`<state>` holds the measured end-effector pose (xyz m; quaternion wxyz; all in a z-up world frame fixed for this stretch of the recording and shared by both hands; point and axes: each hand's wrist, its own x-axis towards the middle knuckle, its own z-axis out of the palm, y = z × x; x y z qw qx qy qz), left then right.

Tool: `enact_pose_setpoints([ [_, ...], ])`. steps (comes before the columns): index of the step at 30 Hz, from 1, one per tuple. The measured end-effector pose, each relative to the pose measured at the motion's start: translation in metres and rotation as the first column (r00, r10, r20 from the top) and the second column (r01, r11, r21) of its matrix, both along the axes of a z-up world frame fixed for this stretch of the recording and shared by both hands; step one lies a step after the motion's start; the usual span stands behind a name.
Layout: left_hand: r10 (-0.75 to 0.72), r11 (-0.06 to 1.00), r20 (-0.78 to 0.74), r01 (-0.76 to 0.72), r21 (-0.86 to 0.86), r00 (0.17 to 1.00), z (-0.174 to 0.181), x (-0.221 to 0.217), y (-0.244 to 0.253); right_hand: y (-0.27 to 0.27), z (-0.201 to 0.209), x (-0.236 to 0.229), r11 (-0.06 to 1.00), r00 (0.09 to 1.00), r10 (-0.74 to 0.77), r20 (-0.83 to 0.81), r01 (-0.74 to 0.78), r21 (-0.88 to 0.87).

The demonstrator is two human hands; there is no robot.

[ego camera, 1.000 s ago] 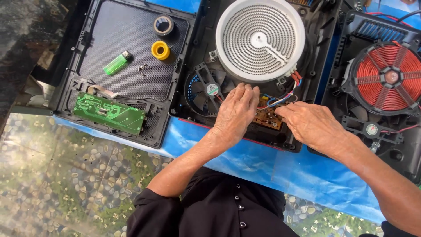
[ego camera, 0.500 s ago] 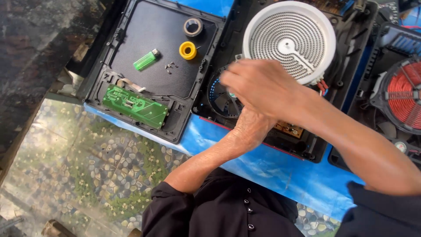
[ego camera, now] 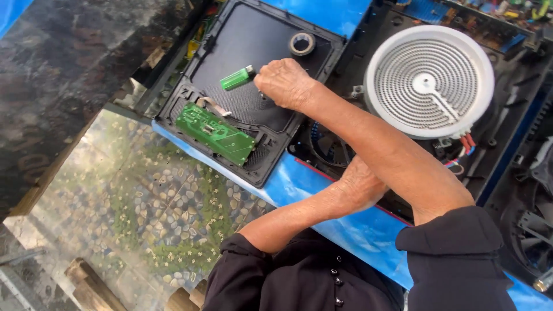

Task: Assembling and connecting internal electronic components and wiring inside an induction cooktop during a repair.

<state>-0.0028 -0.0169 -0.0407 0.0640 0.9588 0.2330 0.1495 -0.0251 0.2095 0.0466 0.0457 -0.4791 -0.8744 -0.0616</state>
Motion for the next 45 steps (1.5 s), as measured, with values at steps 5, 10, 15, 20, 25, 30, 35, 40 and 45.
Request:
enact_pose_setpoints([
  [5, 0.021, 1.000, -0.008, -0.021, -0.002, 1.000, 0.001, 0.006, 0.002, 0.012, 0.000, -0.008, 0.999, 1.000, -0.008, 0.022, 0.009, -0.038],
  [10, 0.016, 1.000, -0.014, -0.016, -0.018, 1.000, 0.004, 0.001, 0.002, 0.010, 0.001, -0.011, 0.996, 0.997, -0.028, 0.066, 0.034, -0.087],
  [15, 0.005, 1.000, -0.021, -0.005, -0.024, 1.000, 0.007, 0.004, 0.005, 0.008, 0.001, -0.013, 0.999, 0.997, -0.019, 0.075, 0.022, -0.037],
  [20, 0.006, 0.999, -0.026, -0.007, -0.039, 1.000, 0.008, 0.001, 0.005, -0.002, 0.009, -0.013, 0.998, 0.999, -0.048, 0.008, 0.049, -0.051],
  [25, 0.000, 0.999, -0.034, -0.002, -0.040, 0.999, 0.011, 0.001, 0.004, -0.004, 0.010, -0.014, 0.996, 0.996, -0.088, -0.023, 0.087, -0.031],
  [30, -0.003, 0.999, -0.042, 0.001, -0.054, 0.999, 0.013, 0.001, 0.004, -0.006, 0.007, -0.016, 0.993, 0.993, -0.115, -0.020, 0.114, -0.036],
  [35, -0.032, 0.998, -0.044, 0.029, -0.059, 0.999, 0.015, 0.000, 0.004, -0.003, -0.001, -0.015, 0.991, 0.991, -0.133, 0.005, 0.133, -0.026],
  [40, -0.030, 0.998, -0.040, 0.028, -0.065, 0.999, 0.016, -0.005, 0.003, 0.002, -0.011, -0.011, 0.987, 0.989, -0.149, -0.020, 0.148, -0.063],
  [45, -0.033, 0.997, -0.047, 0.029, -0.078, 0.998, 0.019, -0.002, 0.002, 0.001, 0.000, -0.006, 0.990, 0.983, -0.128, -0.135, 0.118, -0.082],
])
